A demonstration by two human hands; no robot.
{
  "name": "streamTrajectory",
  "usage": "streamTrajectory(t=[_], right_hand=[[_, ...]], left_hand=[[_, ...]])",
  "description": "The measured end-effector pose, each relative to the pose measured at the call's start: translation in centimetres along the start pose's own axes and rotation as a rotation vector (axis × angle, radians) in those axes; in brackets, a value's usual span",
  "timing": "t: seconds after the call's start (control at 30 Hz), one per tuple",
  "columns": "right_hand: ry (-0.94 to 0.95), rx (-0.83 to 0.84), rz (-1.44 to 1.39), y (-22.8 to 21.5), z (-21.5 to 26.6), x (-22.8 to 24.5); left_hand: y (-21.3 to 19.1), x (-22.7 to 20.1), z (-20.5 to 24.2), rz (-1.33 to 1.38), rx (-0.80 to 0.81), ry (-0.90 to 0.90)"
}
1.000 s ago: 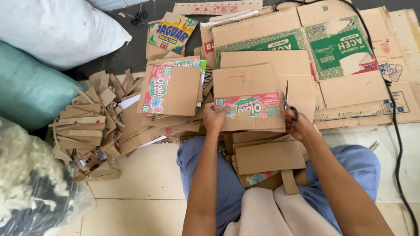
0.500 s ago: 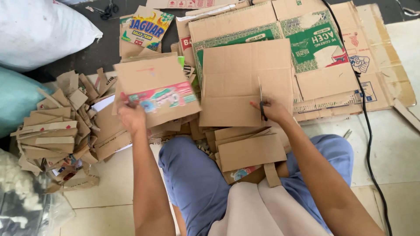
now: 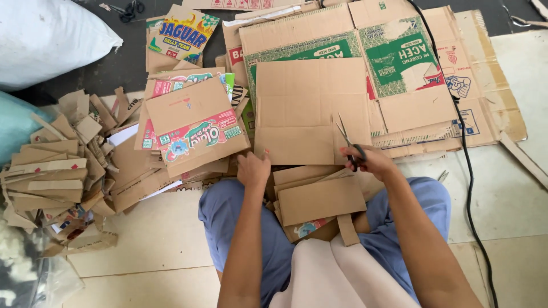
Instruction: Cutting cardboard boxes into smaller strips using scissors
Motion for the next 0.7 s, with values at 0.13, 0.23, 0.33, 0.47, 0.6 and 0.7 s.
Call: streamTrajectory(t=[0.13, 0.23, 0.33, 0.47, 0.6, 0.7], right_hand=[[-0.214, -0.173, -0.102, -0.9, -3.9, -3.6], [-0.091, -0.775, 0.482, -2.1, -5.6, -6.0], [-0.218, -1.016, 0.43, -2.4, -6.8, -7.6], [-0.157, -0.965, 0.402, -2.8, -7.1, -8.3], [-0.149, -0.984, 0.212, -3.5, -7.0, -9.3], [-0.285, -0.854, -0.322, -4.4, -7.8, -8.7]], left_hand=[[1.8, 1.0, -1.1, 0.247, -0.11, 0.051], [3.9, 2.1, -1.6, 0.731, -0.177, -0.046], [3.3, 0.4, 1.2, 1.018, -0.047, -0.074], [6.5, 2.5, -2.5, 0.803, 0.017, -0.066], [8.4, 2.5, -4.3, 0.9, 0.035, -0.011], [7.3, 1.1, -3.9, 1.7, 0.122, -0.212]])
Point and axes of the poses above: each hand's wrist, its own z-axis away from the middle knuckle, its own y-axis out of the palm, x = y × z, the point moved 2 cm from there along -z, towards the middle knuckle, and after that the axes turned 13 degrees about z, right-handed, at the moved point
